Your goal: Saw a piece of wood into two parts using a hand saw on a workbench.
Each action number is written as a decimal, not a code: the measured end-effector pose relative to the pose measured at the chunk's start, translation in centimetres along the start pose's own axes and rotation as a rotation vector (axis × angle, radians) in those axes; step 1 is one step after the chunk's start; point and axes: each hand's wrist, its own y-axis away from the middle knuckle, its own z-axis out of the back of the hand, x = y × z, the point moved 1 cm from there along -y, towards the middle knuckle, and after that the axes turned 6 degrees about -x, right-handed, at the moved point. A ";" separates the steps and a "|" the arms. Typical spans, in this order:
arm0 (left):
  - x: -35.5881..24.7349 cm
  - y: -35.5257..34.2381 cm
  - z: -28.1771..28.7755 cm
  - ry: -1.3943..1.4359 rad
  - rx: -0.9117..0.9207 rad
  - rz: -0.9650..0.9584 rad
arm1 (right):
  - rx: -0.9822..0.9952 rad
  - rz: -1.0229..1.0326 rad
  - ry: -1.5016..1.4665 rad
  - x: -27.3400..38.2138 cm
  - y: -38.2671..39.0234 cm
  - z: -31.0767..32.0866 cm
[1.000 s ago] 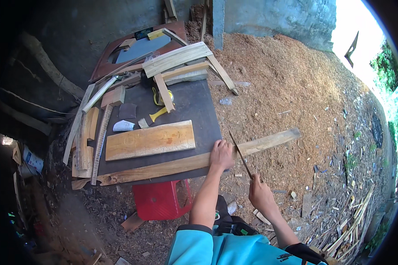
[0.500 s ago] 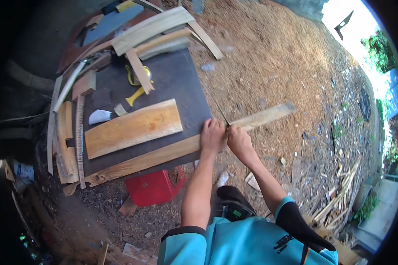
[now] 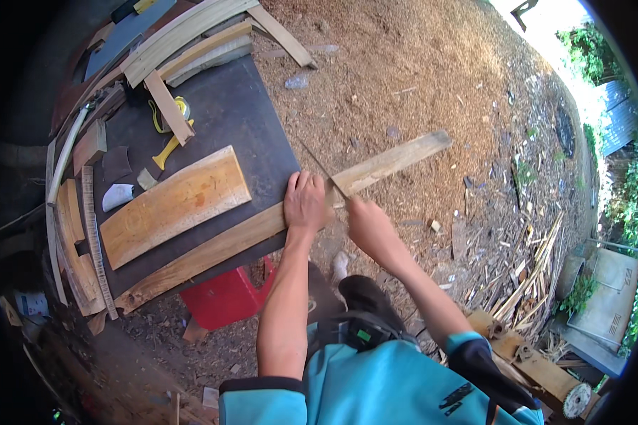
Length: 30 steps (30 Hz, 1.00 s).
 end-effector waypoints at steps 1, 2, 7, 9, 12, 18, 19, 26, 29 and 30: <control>-0.6 -0.8 -0.8 0.001 -0.016 -0.019 | -0.007 -0.002 0.021 -1.2 0.5 1.2; -1.1 0.4 -0.8 -0.002 0.005 -0.031 | 0.034 -0.051 0.013 -1.1 3.6 2.2; 1.1 1.6 0.9 -0.037 0.074 0.043 | 0.111 -0.032 -0.077 0.8 0.9 -0.2; 0.0 0.6 0.6 0.013 0.061 0.037 | 0.080 0.037 -0.078 -0.1 -0.6 0.1; 0.6 1.0 0.8 -0.018 0.078 0.015 | 0.019 0.107 0.015 -0.4 4.4 0.6; 0.7 1.3 1.0 -0.005 0.026 -0.016 | 0.054 0.088 -0.028 -0.9 5.8 1.7; 0.6 1.5 1.0 -0.030 0.060 0.001 | 0.062 0.078 -0.049 -1.0 5.4 1.9; -0.1 1.3 1.5 0.049 0.101 0.033 | 0.101 -0.084 -0.030 0.5 0.6 -0.4; 1.8 1.9 1.4 -0.041 0.048 0.042 | 0.208 0.010 -0.076 1.6 3.5 1.8; 0.2 0.8 0.3 0.008 0.024 0.004 | -0.007 -0.002 -0.117 -0.5 -0.1 0.2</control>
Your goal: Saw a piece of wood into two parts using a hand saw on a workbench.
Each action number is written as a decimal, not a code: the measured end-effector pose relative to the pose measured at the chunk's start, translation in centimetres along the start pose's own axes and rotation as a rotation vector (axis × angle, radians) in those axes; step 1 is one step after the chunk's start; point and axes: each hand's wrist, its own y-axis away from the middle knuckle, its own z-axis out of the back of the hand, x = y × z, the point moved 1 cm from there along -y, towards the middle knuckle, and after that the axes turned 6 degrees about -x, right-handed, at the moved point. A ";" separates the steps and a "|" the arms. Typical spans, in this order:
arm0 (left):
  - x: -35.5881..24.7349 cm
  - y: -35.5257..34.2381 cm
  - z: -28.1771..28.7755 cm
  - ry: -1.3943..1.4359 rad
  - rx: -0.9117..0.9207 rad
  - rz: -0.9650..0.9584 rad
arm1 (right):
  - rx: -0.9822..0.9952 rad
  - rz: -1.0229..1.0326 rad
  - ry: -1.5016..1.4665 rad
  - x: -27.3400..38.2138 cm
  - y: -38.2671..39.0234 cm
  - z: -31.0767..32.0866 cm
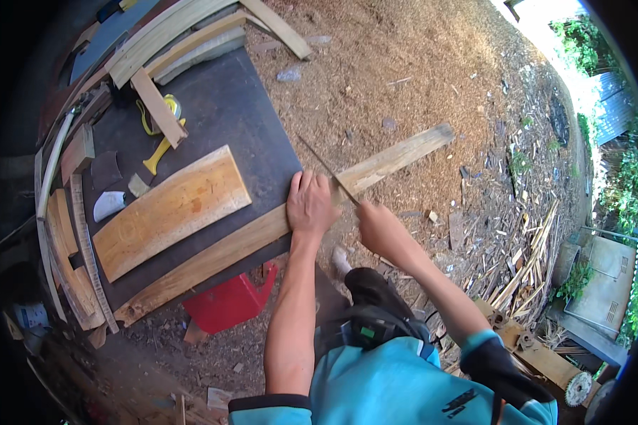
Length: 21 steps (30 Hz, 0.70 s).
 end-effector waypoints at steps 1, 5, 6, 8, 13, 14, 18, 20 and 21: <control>-0.9 -1.1 -1.3 0.026 -0.031 -0.013 | -0.031 -0.009 0.036 -1.4 -1.8 0.1; 1.5 1.4 0.9 -0.030 0.017 0.029 | 0.139 -0.067 0.015 1.5 1.7 -2.0; 2.1 1.6 1.0 -0.066 0.025 0.041 | 0.170 -0.025 0.017 1.4 2.9 -1.0; 0.2 -0.1 0.1 0.016 0.048 0.024 | 0.159 -0.034 0.075 -0.1 2.7 1.1; 2.6 2.7 0.6 -0.060 0.015 0.040 | 0.138 -0.085 -0.019 3.1 4.3 0.4; 3.3 2.6 -0.5 -0.089 0.005 0.043 | 0.126 -0.047 -0.009 2.5 4.9 1.0; -1.5 -1.1 -0.3 0.038 -0.069 -0.032 | 0.072 -0.027 0.076 -1.2 -1.0 0.7; 0.8 0.6 0.6 0.005 0.031 0.038 | 0.129 0.014 0.034 0.9 0.6 -1.1; 2.4 1.8 1.1 -0.050 0.033 0.050 | 0.132 0.005 -0.088 2.3 3.9 0.7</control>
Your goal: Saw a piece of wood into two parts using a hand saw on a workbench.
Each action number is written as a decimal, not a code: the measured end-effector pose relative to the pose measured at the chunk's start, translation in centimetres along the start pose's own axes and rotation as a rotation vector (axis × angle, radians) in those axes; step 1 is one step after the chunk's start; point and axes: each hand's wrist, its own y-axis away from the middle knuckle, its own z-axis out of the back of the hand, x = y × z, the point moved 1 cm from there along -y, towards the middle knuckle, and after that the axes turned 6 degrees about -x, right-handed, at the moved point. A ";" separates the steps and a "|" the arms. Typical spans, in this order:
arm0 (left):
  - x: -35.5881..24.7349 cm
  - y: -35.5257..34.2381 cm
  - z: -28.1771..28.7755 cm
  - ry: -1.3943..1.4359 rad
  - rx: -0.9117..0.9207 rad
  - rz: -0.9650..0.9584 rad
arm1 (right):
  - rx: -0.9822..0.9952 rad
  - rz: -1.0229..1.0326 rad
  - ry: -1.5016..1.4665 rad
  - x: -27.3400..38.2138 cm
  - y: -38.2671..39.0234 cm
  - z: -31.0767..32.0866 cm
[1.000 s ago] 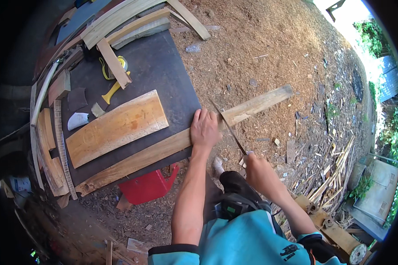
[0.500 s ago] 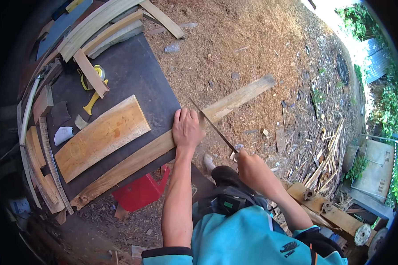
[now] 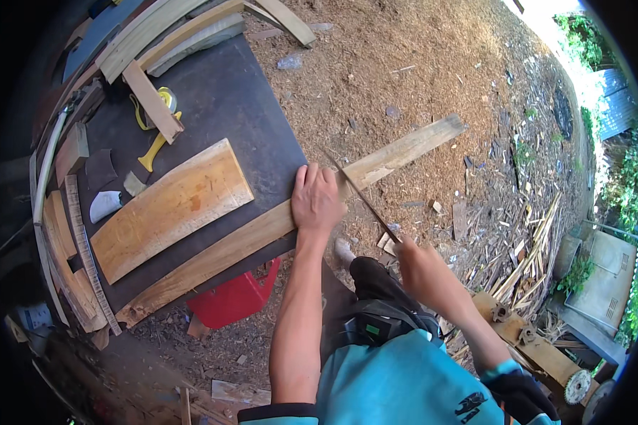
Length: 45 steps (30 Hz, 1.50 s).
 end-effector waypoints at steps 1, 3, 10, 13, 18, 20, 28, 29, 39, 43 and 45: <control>0.2 0.2 0.0 -0.032 -0.015 -0.003 | -0.014 -0.012 -0.099 0.3 1.7 1.4; -2.3 -1.4 -1.7 0.008 0.007 -0.033 | 0.069 -0.073 0.079 -2.5 -3.5 0.8; -1.2 -1.0 -0.6 -0.029 0.018 -0.031 | 0.109 0.072 0.161 -1.6 -5.0 -0.9; -3.3 -2.8 -2.1 0.059 -0.070 -0.081 | 0.093 0.006 0.194 -2.6 -5.7 3.0; -0.6 -0.4 -0.7 -0.034 -0.045 -0.054 | 0.095 -0.091 0.146 -0.1 0.9 2.1; -2.7 -2.2 -1.8 0.008 -0.040 -0.069 | 0.047 -0.040 0.131 -4.8 -6.7 -1.4; -2.2 -0.6 -1.1 0.022 -0.053 -0.051 | -0.030 -0.002 0.091 -2.6 -3.6 -1.1; -3.2 -1.6 -1.6 0.038 -0.057 -0.067 | -0.044 -0.016 0.101 -3.6 -5.8 -1.3; -4.1 -3.3 0.1 0.044 -0.054 -0.079 | -0.095 -0.136 0.091 -3.6 -4.2 -0.9; -0.3 -0.5 0.4 -0.036 -0.007 -0.018 | -0.026 -0.184 0.010 -0.8 3.4 -0.8; -2.4 -1.5 -0.7 0.018 -0.056 -0.061 | -0.046 -0.122 0.046 -2.7 1.6 0.0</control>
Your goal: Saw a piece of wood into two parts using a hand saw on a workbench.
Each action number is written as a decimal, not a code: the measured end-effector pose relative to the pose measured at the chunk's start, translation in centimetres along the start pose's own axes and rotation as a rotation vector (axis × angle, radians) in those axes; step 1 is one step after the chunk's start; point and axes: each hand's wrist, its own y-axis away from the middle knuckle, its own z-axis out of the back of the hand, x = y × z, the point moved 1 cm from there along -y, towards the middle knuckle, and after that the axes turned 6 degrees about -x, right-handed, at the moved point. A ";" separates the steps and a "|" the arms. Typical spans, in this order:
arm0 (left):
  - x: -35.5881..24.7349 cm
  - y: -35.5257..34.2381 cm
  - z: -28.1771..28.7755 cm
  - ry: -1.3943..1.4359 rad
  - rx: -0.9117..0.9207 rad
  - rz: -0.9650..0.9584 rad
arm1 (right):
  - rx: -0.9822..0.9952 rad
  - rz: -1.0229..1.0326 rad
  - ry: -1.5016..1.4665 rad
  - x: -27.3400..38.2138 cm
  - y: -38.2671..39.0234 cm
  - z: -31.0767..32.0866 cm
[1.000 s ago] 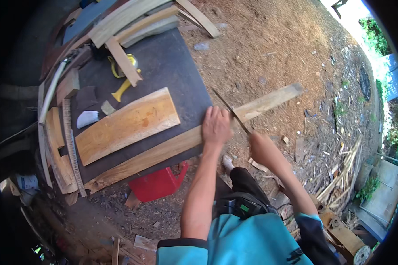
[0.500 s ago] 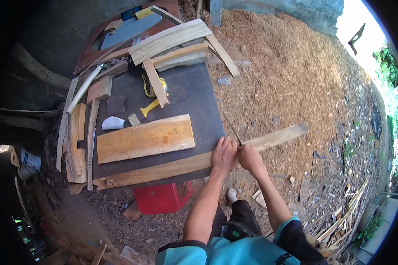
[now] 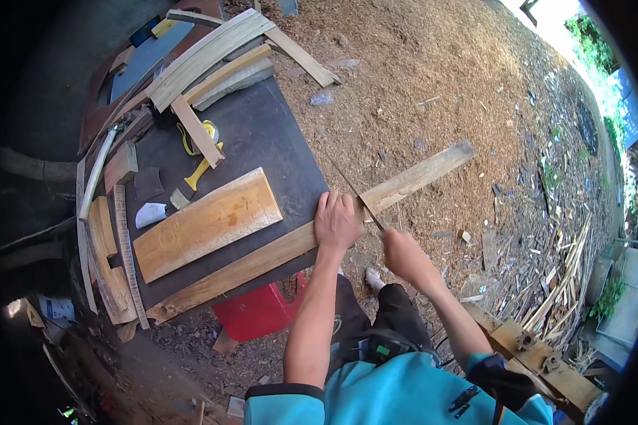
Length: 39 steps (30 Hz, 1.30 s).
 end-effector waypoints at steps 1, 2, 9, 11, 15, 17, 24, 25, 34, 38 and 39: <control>-1.0 -0.7 -0.5 0.034 -0.041 -0.035 | -0.028 -0.017 0.004 -0.8 -0.1 0.7; -2.7 -0.2 -0.1 0.061 -0.015 -0.036 | -0.033 -0.063 -0.003 -1.1 2.4 1.5; -0.1 0.1 1.1 -0.017 0.039 0.027 | -0.020 -0.154 -0.045 0.0 8.5 0.5; -0.3 -0.3 0.5 -0.005 0.055 0.030 | -0.023 -0.071 0.061 -1.6 8.5 -1.1; -0.8 0.1 0.9 -0.032 0.084 0.027 | -0.087 -0.068 0.083 -3.7 9.4 -3.0; -0.8 -0.2 0.7 -0.049 0.078 0.034 | -0.120 -0.020 0.052 -5.6 10.2 -4.3; -0.4 0.6 1.5 -0.089 0.080 0.043 | -0.374 0.155 -0.367 -9.8 8.6 -7.0; -0.3 0.5 1.8 -0.089 0.077 0.055 | -0.489 0.294 -0.381 -9.5 6.2 -8.0; -0.9 0.3 0.1 -0.079 0.064 0.032 | -0.564 0.280 -0.450 -4.7 -6.0 -12.2; -0.7 0.4 0.3 -0.085 0.061 0.037 | -0.629 0.279 -0.382 -4.2 -5.8 -12.1; -0.7 0.3 0.4 -0.088 0.089 0.049 | -0.624 0.281 -0.377 -4.2 -5.8 -12.0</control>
